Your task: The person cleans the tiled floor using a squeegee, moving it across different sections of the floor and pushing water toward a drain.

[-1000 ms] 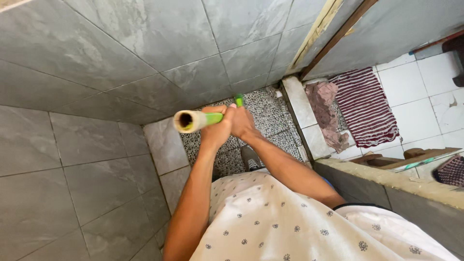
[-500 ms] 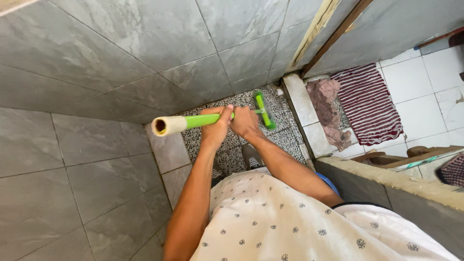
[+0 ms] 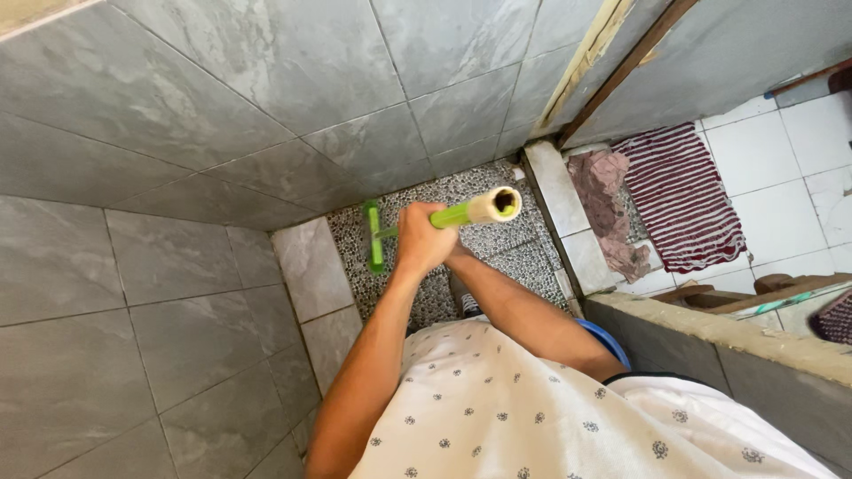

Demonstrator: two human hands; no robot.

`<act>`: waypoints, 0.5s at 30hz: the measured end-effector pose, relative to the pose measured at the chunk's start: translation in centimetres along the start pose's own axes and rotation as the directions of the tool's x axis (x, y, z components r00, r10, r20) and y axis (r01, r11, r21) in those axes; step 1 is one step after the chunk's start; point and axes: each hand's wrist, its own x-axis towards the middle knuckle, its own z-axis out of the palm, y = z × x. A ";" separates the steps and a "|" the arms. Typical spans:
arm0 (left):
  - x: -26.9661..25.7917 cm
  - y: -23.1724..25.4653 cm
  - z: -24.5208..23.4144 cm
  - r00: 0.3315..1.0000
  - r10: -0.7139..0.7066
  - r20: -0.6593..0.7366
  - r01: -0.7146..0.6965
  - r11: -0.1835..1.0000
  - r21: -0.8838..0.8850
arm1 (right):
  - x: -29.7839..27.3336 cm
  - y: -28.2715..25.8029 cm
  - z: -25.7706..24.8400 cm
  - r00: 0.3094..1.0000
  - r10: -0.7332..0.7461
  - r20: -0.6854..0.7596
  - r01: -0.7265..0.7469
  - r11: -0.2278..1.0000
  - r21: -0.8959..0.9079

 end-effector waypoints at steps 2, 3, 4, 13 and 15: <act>0.0 -0.4 -1.0 0.993 -0.092 0.068 0.101 0.985 -0.140 | 0.5 -1.3 -0.6 0.990 0.139 -0.032 -0.142 0.943 -0.300; 0.0 -0.7 -1.8 0.989 -0.120 0.088 0.136 0.971 -0.198 | 0.9 -2.3 -0.9 0.967 0.248 -0.062 -0.247 0.843 -0.477; 0.0 -1.0 -2.5 0.983 -0.147 0.110 0.171 0.952 -0.255 | 1.2 -3.3 -1.3 0.938 0.333 -0.095 -0.320 0.732 -0.602; 0.3 -1.2 -4.8 0.993 -0.107 -0.053 0.095 0.977 -0.189 | 2.3 -4.7 0.1 0.960 0.276 -0.056 -0.238 0.688 -0.686; 0.8 -0.6 -3.9 0.992 -0.125 -0.002 0.123 0.982 -0.143 | 2.5 -0.7 0.4 0.990 0.144 -0.013 -0.132 0.865 -0.485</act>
